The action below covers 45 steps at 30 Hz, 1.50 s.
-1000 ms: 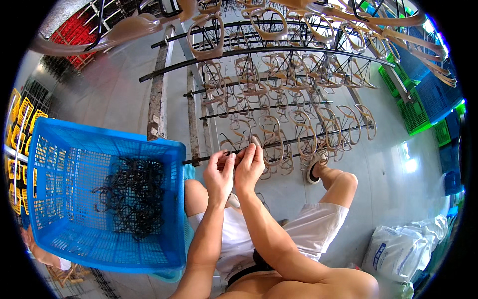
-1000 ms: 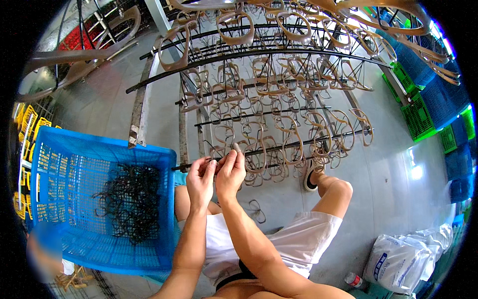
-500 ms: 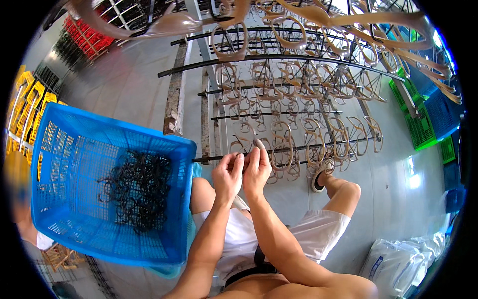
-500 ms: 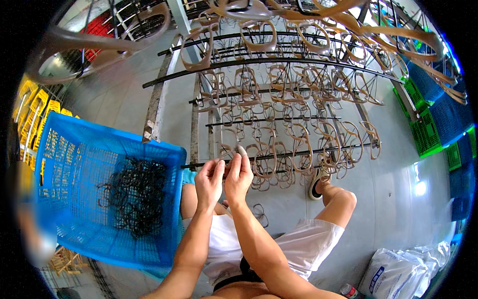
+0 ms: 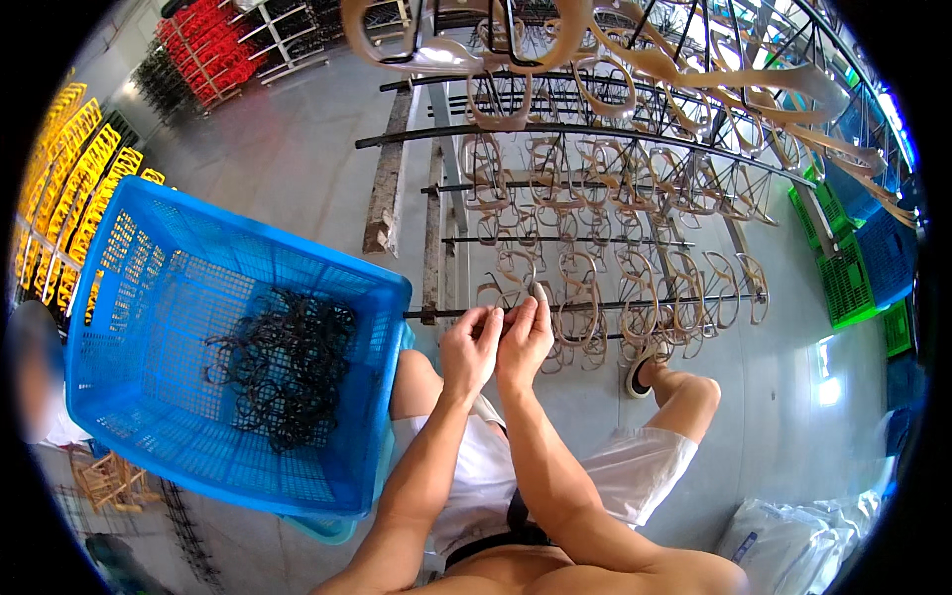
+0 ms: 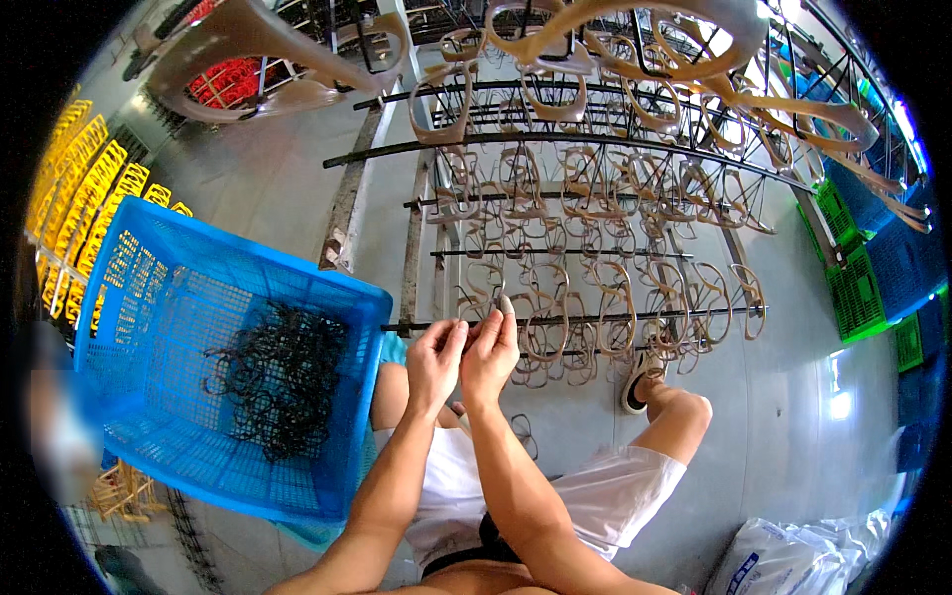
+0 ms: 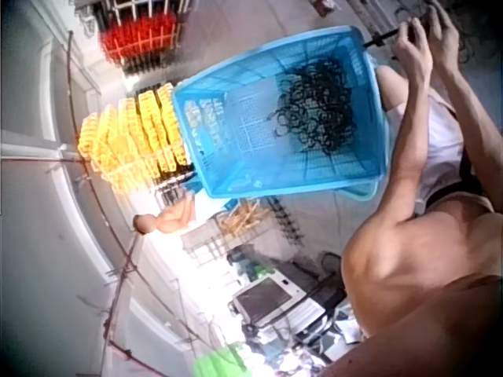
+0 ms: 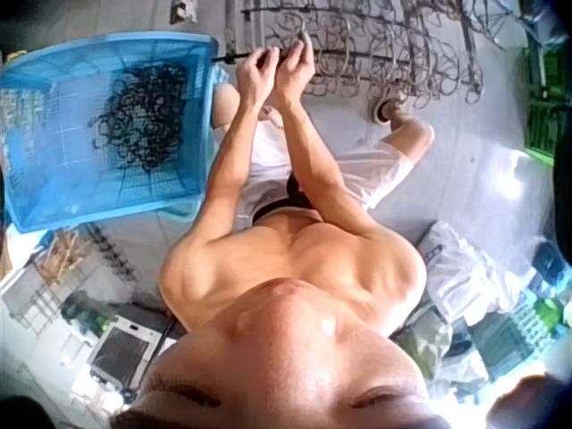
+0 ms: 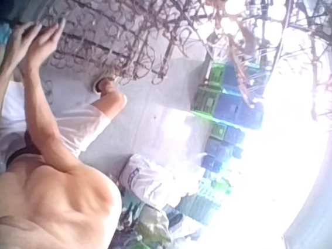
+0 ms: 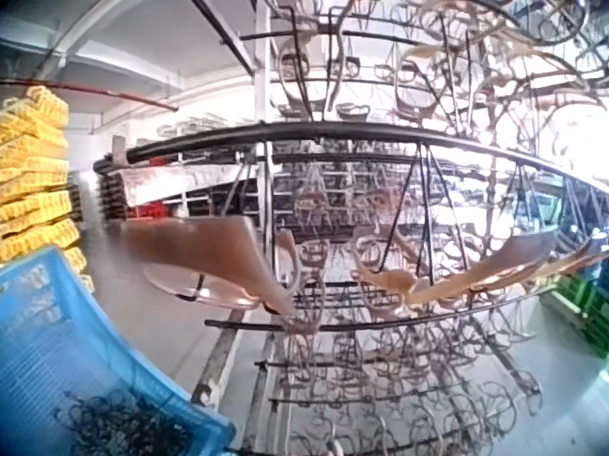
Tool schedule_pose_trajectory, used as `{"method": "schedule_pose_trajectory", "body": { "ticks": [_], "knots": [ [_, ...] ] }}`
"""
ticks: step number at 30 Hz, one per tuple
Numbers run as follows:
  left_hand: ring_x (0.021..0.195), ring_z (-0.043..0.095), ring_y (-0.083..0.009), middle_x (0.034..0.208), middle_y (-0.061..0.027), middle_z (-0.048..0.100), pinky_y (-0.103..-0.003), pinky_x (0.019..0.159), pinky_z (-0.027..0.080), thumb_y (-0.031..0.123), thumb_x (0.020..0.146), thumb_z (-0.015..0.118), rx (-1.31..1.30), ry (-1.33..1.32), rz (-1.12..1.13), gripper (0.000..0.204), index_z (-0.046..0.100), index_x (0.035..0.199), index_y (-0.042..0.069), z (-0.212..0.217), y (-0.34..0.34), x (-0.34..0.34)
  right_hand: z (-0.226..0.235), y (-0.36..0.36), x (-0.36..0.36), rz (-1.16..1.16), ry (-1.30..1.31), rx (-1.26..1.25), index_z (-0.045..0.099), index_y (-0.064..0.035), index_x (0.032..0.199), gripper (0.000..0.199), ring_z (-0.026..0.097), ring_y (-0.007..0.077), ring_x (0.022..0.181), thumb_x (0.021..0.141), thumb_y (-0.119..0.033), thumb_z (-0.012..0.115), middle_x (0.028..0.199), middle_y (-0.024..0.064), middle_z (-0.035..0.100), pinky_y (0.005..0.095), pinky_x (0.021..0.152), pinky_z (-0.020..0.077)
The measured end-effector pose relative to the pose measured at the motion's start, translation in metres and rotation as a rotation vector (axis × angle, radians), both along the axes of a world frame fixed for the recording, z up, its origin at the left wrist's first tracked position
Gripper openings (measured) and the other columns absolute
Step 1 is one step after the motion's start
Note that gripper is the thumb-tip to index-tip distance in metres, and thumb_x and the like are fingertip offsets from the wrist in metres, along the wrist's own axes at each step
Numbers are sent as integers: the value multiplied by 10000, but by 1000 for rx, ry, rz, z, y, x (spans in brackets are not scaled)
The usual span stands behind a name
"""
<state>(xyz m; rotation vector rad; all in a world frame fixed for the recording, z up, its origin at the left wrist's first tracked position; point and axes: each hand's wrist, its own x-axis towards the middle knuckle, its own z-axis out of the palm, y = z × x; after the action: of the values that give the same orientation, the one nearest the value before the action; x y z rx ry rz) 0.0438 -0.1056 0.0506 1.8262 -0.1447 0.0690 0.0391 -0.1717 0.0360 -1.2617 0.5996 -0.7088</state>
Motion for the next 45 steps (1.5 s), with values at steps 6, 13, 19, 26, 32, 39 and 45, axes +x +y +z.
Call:
{"method": "schedule_pose_trajectory", "body": {
  "ticks": [6, 13, 19, 26, 32, 39, 45],
  "knots": [
    [682, 651, -170, 761, -122, 673, -282, 629, 504, 208, 858, 623, -72, -1, 5, 233, 648, 911, -17, -4, -1, 0, -11, 7, -1, -60, -64, 29, 541, -9, 1097, 222, 399, 33, 535, 973, -160, 436, 619, -32, 468, 208, 455, 341],
    [687, 634, -138, 770, -109, 675, -267, 608, 490, 213, 872, 611, -2, -31, -7, 255, 640, 924, -34, -2, 0, 1, -1, -3, -2, 64, -36, -6, 495, -10, 1252, 318, 345, 27, 495, 969, -143, 437, 590, -42, 432, 208, 419, 295],
    [653, 579, -94, 727, -53, 648, -241, 593, 458, 215, 862, 621, -183, 131, -62, 236, 651, 885, -17, -15, 0, 13, -4, -11, -5, 131, -20, -168, 522, -5, 1230, 309, 376, 47, 539, 955, -129, 456, 614, -27, 442, 218, 458, 329],
    [615, 530, -82, 726, -6, 619, -239, 535, 415, 222, 820, 638, -710, 377, 32, 197, 660, 863, 31, -43, -3, 8, -26, -3, -9, 168, 57, -346, 533, -23, 1233, 308, 365, 49, 552, 960, -144, 460, 642, -39, 441, 228, 450, 316],
    [548, 482, -79, 633, 0, 546, -252, 461, 361, 417, 856, 588, -301, 328, 96, 380, 651, 842, 43, -27, -12, 35, -28, -15, -10, 129, -34, -415, 532, -28, 1232, 320, 319, 47, 513, 974, -192, 439, 604, -46, 386, 230, 435, 249],
    [482, 452, -68, 593, 14, 540, -245, 418, 319, 297, 820, 648, -426, 426, -105, 258, 607, 694, 76, -33, -11, 73, -34, -16, -7, 130, -43, -425, 510, -8, 1254, 343, 331, 61, 543, 974, -192, 438, 618, -33, 393, 246, 458, 268],
    [390, 417, -103, 526, -5, 494, -264, 364, 284, 268, 776, 621, -515, 554, -70, 265, 573, 603, 74, -24, -16, 76, -32, -18, -5, 131, -20, -407, 518, -8, 1245, 329, 340, 58, 529, 974, -177, 440, 641, -28, 445, 238, 442, 275]
  ]
}}
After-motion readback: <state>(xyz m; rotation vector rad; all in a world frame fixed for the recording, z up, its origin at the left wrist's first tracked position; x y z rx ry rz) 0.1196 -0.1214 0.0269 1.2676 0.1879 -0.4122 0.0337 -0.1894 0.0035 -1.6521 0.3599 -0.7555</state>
